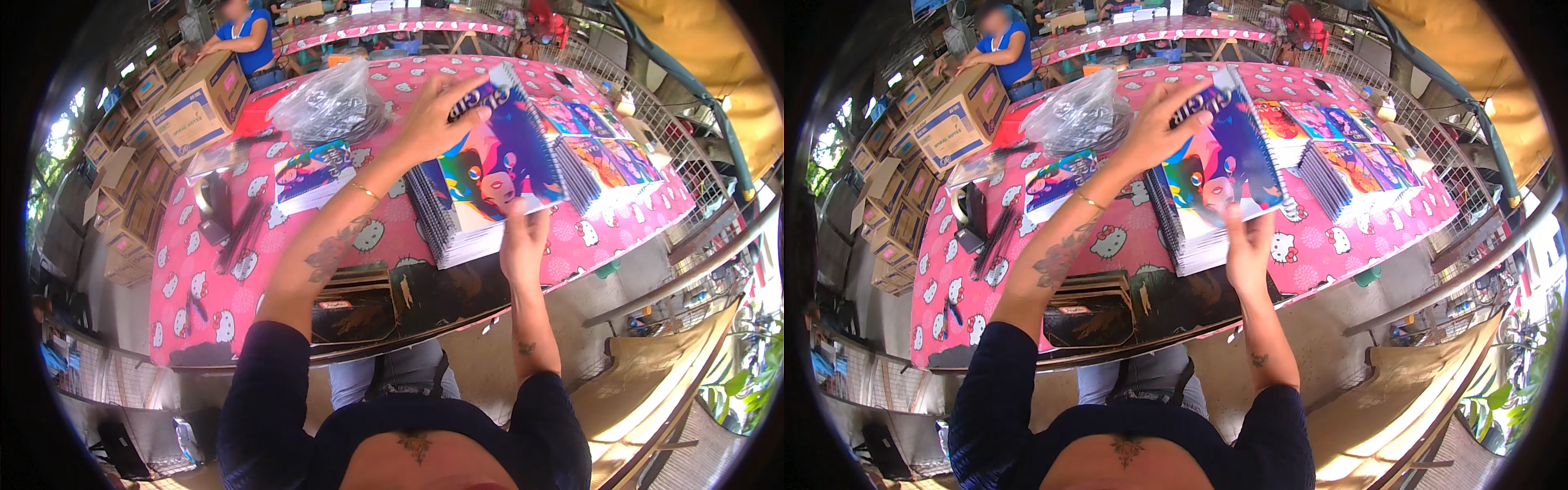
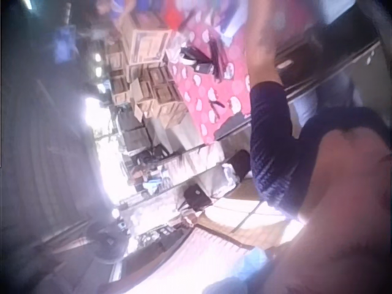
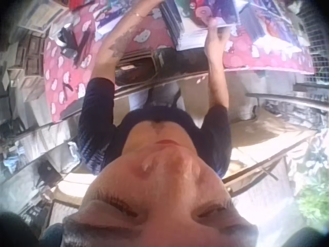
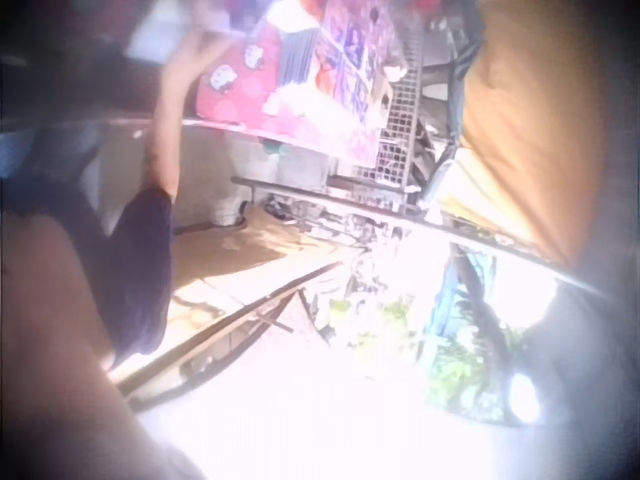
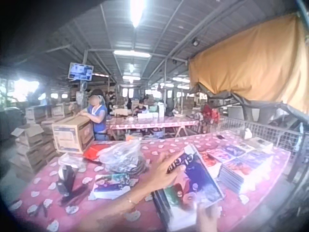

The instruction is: The person applies plastic spiral binding to several notebooks by hand, sliding the binding over the edge of the pages one by one and placing the finished notebooks into a bag.

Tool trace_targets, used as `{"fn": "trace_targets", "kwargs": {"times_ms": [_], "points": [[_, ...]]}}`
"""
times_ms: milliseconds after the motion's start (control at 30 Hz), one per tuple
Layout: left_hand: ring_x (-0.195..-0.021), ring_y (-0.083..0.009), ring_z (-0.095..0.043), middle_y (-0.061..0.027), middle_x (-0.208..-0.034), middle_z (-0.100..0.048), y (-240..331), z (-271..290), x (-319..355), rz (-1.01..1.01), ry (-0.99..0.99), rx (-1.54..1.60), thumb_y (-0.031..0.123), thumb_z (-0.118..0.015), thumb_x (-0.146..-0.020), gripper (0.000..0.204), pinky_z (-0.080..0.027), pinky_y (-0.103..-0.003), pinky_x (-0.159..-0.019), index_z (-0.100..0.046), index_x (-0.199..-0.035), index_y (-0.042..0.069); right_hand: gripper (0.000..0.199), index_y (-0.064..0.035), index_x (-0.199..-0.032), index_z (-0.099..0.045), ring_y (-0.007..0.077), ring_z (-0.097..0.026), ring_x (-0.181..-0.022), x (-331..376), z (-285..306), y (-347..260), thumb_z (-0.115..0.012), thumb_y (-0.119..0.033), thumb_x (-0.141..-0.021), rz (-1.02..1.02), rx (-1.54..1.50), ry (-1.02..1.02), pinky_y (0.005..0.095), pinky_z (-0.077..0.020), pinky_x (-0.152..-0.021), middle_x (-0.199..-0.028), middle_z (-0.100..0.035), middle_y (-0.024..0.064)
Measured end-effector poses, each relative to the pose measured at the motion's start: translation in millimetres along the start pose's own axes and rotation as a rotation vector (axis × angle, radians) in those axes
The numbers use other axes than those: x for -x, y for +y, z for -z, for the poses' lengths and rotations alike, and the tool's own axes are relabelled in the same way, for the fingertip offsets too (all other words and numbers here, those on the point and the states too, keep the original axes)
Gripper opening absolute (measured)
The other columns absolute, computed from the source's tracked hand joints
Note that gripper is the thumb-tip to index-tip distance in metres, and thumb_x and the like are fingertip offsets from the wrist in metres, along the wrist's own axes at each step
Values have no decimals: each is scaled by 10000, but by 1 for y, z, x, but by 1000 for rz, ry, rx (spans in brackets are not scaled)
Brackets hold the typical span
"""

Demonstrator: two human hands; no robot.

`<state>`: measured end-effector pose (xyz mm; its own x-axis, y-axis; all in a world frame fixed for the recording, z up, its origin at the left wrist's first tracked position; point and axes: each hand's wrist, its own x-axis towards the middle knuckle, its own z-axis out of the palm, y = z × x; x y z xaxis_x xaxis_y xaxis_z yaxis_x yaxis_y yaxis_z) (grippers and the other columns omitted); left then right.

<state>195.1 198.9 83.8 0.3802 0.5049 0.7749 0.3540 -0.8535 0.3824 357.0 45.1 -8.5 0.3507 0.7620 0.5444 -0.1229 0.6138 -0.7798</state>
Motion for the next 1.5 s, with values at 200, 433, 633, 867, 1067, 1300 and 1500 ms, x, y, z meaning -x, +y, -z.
{"fn": "trace_targets", "kwargs": {"times_ms": [200,433,633,867,1067,1300,1500], "points": [[-1326,-406,-487,-212,-1404,-509,-58,-67,55,267,-357,-417,595,-509,-970,613,-237,-687,-1123,-534,-1470,241,705,-25,-1559,-337,367,-331,-1487,6,12,9,-563,-400,-1007,457,1036,-224,558,-195,-1212,-1602,-354,212],[-1244,-372,-567,-196,-1330,-592,-105,44,90,319,-190,-168,355,-673,-955,405,-464,-482,-1011,-655,-1278,111,655,-37,-1425,-538,348,-486,-1374,20,-1,13,-658,-443,-926,434,1272,-537,563,-263,-1174,-1485,-529,164],[-990,-344,-644,-122,-1035,-654,-156,144,250,89,-145,-807,141,-708,-873,353,-548,-401,-889,-678,-1218,70,464,-9,-1292,-641,377,-557,-1265,58,-48,1,-744,-137,-859,471,526,-532,509,-401,-1092,-1376,-566,194],[-919,-317,-634,-105,-1006,-661,-107,166,253,61,-1,-864,-1,-613,-844,361,-499,-432,-803,-684,-1194,54,515,7,-1348,-589,398,-518,-1298,90,-93,26,-750,-125,-877,237,352,-689,474,-401,-1099,-1407,-522,227],[-844,-295,-610,-89,-937,-632,62,189,177,-30,-15,-493,15,-635,-821,333,-402,-413,-759,-683,-1150,45,660,41,-1472,-378,195,-580,-1215,88,-87,44,-715,8,-906,-264,-70,-523,340,-452,-1040,-1392,-564,143],[-856,-217,-592,-48,-886,-584,107,183,190,-28,-82,-544,83,-690,-770,312,-396,-373,-780,-704,-1080,53,243,40,-1136,-675,129,-644,-993,126,-68,53,-746,-60,-927,-329,88,-551,281,-497,-913,-1075,-721,84],[-834,-219,-580,-35,-908,-606,105,172,204,-36,-96,-584,80,-709,-757,402,-388,-373,-774,-690,-1159,76,335,36,-1225,-640,141,-631,-1047,123,-62,59,-749,-84,-933,-408,4,-570,295,-478,-953,-1135,-705,89]]}}
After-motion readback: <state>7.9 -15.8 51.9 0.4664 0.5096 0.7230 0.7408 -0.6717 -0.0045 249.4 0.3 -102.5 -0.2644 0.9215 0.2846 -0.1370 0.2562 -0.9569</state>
